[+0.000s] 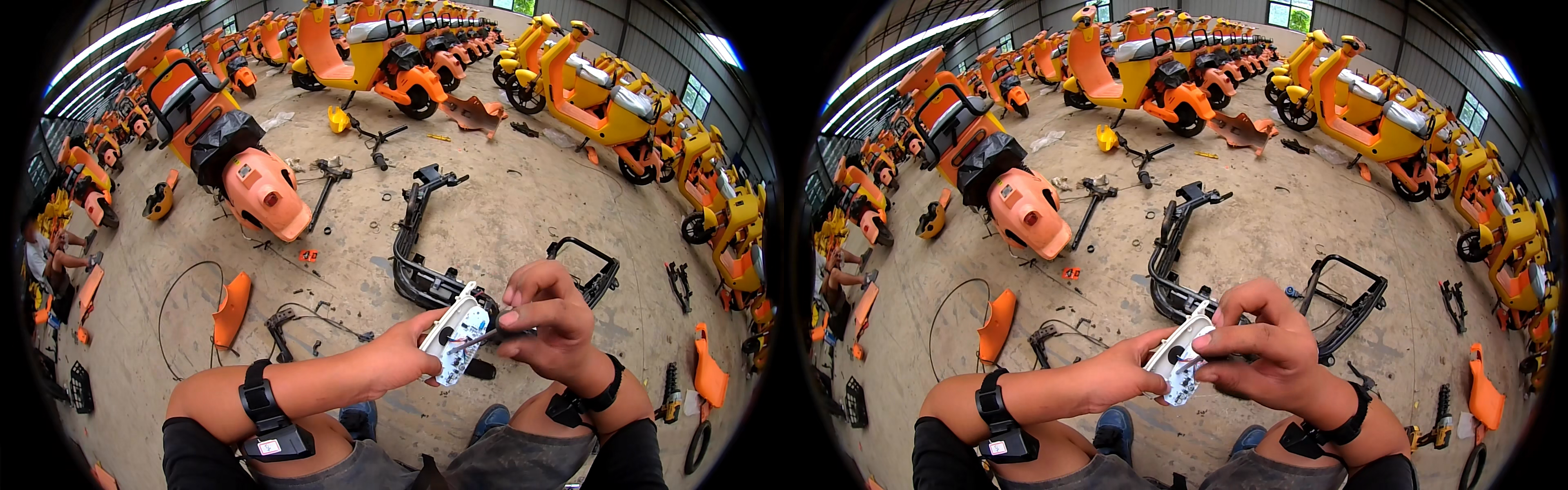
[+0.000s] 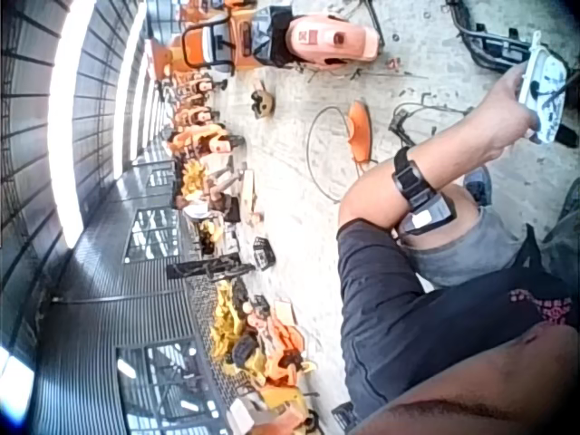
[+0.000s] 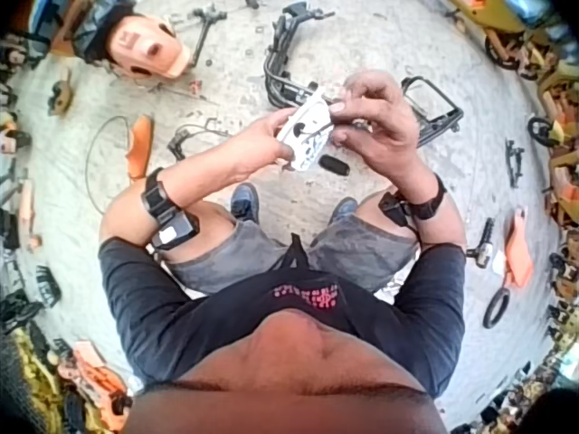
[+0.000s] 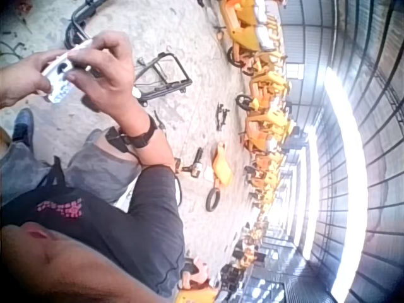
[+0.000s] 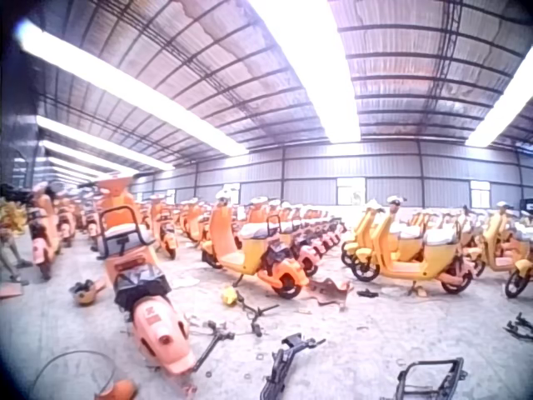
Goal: The person disassembles and wipes down internal scooter components using a screwdriver and a cloth while sitting on the floor of a warehouse.
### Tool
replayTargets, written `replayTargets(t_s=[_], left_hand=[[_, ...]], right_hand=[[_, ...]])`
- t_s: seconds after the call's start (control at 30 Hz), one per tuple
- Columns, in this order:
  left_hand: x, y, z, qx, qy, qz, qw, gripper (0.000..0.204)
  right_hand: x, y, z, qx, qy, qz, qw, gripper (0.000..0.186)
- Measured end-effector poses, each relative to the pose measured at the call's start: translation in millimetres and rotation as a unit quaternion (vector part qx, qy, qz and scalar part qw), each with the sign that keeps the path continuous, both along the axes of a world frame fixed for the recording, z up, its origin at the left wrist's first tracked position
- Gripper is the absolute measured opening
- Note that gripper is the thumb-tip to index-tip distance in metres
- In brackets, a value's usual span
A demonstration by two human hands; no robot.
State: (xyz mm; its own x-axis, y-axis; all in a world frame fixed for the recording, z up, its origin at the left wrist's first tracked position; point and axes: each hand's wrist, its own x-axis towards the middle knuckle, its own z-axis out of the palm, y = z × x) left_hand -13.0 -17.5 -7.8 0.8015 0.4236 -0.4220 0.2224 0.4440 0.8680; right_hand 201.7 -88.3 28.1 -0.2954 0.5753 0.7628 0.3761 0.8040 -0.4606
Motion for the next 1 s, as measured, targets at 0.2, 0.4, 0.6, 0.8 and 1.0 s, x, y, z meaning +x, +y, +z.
replayTargets(t_s=[0.2, 0.4, 0.6, 0.8, 1.0], left_hand=[[0.4, 0.6, -1.6, 0.005, 0.006, -0.006, 1.000, 0.081], [-0.3, 0.4, -3.7, 0.009, 0.008, -0.005, 1.000, 0.080], [-0.9, 0.3, -4.3, 0.007, -0.001, 0.003, 1.000, 0.080], [1.1, -0.6, 1.3, 0.004, 0.003, -0.006, 1.000, 0.080], [-0.2, 0.1, -1.5, 0.005, 0.009, -0.004, 1.000, 0.079]], right_hand=[[-11.2, -6.0, 5.3, -0.101, 0.084, -0.024, 0.991, 0.033], [-2.2, 0.1, 2.4, -0.017, -0.002, 0.003, 1.000, 0.032], [-15.5, -5.4, 2.5, -0.105, 0.117, -0.013, 0.987, 0.033], [-7.7, -3.6, 5.6, -0.049, 0.034, -0.011, 0.998, 0.031], [-3.3, -2.4, -2.3, -0.065, 0.044, -0.032, 0.996, 0.032]])
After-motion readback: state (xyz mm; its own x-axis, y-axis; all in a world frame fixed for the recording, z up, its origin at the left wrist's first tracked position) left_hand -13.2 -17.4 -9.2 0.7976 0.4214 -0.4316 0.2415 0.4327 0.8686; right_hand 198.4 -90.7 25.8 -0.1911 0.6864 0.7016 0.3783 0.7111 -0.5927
